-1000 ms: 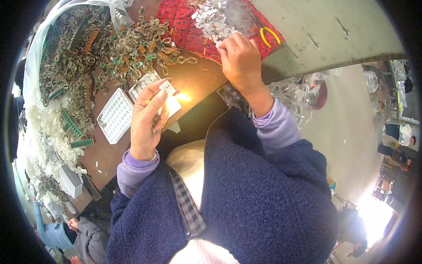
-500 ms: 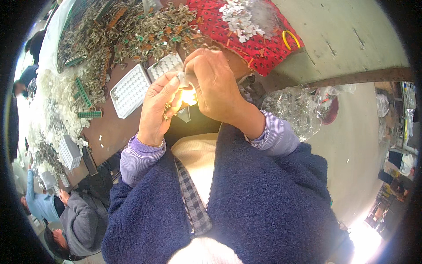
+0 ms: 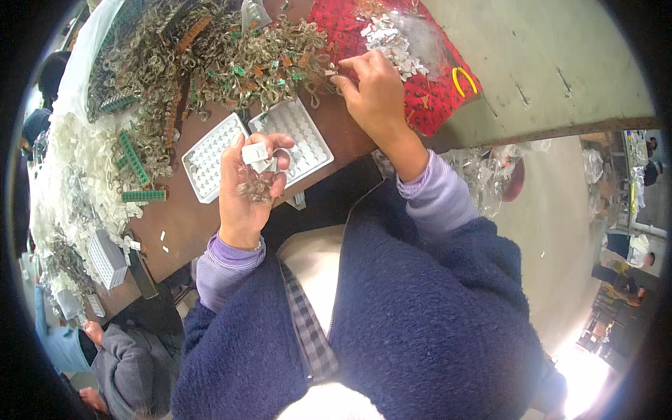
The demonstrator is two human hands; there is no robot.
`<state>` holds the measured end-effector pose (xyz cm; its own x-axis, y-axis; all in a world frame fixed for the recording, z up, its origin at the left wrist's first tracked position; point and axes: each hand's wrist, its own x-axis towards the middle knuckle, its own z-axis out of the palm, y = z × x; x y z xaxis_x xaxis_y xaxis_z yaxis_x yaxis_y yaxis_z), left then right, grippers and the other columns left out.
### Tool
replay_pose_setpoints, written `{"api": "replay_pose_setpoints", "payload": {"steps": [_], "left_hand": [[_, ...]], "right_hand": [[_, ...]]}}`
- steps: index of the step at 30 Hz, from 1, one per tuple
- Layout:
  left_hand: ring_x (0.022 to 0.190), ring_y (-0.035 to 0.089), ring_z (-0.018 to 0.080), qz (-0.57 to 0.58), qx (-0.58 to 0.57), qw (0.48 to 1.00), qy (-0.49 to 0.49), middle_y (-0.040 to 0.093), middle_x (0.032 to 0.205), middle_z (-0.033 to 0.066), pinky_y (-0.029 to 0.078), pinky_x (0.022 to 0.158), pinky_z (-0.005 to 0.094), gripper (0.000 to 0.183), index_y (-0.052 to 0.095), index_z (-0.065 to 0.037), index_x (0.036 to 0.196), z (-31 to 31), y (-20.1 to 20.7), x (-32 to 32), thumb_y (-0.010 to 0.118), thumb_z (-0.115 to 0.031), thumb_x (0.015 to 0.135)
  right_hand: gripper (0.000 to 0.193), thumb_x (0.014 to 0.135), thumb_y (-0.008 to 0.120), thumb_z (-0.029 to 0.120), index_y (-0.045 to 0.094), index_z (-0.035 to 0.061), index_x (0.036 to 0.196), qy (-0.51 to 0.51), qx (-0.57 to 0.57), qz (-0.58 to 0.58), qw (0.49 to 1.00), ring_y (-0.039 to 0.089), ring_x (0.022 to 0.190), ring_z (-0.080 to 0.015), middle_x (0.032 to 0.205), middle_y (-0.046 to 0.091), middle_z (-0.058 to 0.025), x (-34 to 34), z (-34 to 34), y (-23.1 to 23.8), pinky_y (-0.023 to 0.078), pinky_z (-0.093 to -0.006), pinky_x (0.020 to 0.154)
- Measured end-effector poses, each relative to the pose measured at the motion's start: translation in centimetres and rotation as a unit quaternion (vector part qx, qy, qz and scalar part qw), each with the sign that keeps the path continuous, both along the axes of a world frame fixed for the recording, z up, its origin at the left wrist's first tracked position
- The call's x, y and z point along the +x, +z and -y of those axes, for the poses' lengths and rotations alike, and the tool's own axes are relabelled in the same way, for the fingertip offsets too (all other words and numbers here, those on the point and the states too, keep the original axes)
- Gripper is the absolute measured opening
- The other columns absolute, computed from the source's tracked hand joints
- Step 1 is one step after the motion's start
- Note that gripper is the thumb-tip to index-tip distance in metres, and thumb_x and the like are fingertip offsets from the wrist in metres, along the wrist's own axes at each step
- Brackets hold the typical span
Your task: The person repeatedly picks small white plastic components and green circuit boards from a table, inserts the white pieces into the boards, and places the assembled units into a white tray. The person continues this cycle throughout the clip.
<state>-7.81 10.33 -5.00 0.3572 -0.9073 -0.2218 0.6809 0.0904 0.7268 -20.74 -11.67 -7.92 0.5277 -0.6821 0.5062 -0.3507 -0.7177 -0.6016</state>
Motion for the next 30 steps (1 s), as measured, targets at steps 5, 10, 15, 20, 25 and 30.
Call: {"api": "replay_pose_setpoints", "payload": {"steps": [5,10,15,20,25,30], "left_hand": [[0.088,0.066,0.0142,-0.003,-0.009,1.000,-0.009,0.071,0.121,0.0184,0.057,0.054,0.0218,0.044,0.067,-0.005,0.113,1.2,0.3,0.6,0.046,-0.043,0.115],[0.089,0.067,0.0095,0.242,0.059,0.966,0.068,0.075,0.119,0.0087,0.052,0.061,0.0226,0.021,0.074,-0.007,0.119,3.0,0.6,-0.1,0.079,-0.010,0.098],[0.077,0.061,0.0049,0.603,-0.006,0.774,0.194,0.079,0.114,0.0059,0.046,0.065,0.0192,0.028,0.076,-0.003,0.123,3.4,1.1,0.2,0.080,-0.001,0.095],[0.059,0.051,-0.0020,0.325,0.090,0.920,0.198,0.081,0.103,0.0079,0.033,0.049,0.0168,0.021,0.077,-0.003,0.120,0.1,1.6,-0.2,0.078,-0.002,0.099],[0.096,0.069,0.0105,0.398,0.085,0.887,0.220,0.078,0.103,0.0042,0.054,0.088,0.0271,0.019,0.081,-0.001,0.116,-2.6,1.6,-0.3,0.079,0.000,0.097],[0.102,0.072,0.0162,0.471,0.022,0.838,0.275,0.078,0.104,0.0081,0.055,0.091,0.0306,0.023,0.081,-0.002,0.116,-5.9,1.4,1.0,0.082,-0.003,0.093]], "right_hand": [[0.018,0.092,0.081,0.013,0.071,0.0064,0.105,-0.011,-0.071,0.032,0.997,0.071,0.094,-0.0309,0.099,0.075,-0.0099,-0.2,1.6,-0.4,0.052,-0.0451,0.087],[0.016,0.102,0.077,0.010,0.066,0.0028,0.111,0.164,0.326,0.158,0.917,0.067,0.086,-0.0057,0.092,0.075,-0.0029,-0.6,-2.1,1.7,0.054,-0.0266,0.074],[0.012,0.100,0.077,0.008,0.070,0.0014,0.107,0.289,0.401,0.147,0.857,0.063,0.084,-0.0055,0.091,0.072,-0.0001,-0.1,-5.1,2.8,0.051,-0.0271,0.071],[0.017,0.087,0.082,0.010,0.072,0.0046,0.100,0.270,-0.056,0.101,0.956,0.071,0.091,-0.0297,0.092,0.072,-0.0095,0.4,-5.8,4.0,0.053,-0.0434,0.090],[0.015,0.084,0.081,0.011,0.073,0.0056,0.096,0.268,-0.155,0.068,0.948,0.071,0.093,-0.0319,0.089,0.070,-0.0104,2.2,-8.7,5.3,0.052,-0.0470,0.101],[0.011,0.082,0.079,0.000,0.072,0.0046,0.090,0.286,-0.148,0.040,0.946,0.070,0.083,-0.0305,0.085,0.070,-0.0102,4.0,-12.4,6.2,0.054,-0.0481,0.101]]}}
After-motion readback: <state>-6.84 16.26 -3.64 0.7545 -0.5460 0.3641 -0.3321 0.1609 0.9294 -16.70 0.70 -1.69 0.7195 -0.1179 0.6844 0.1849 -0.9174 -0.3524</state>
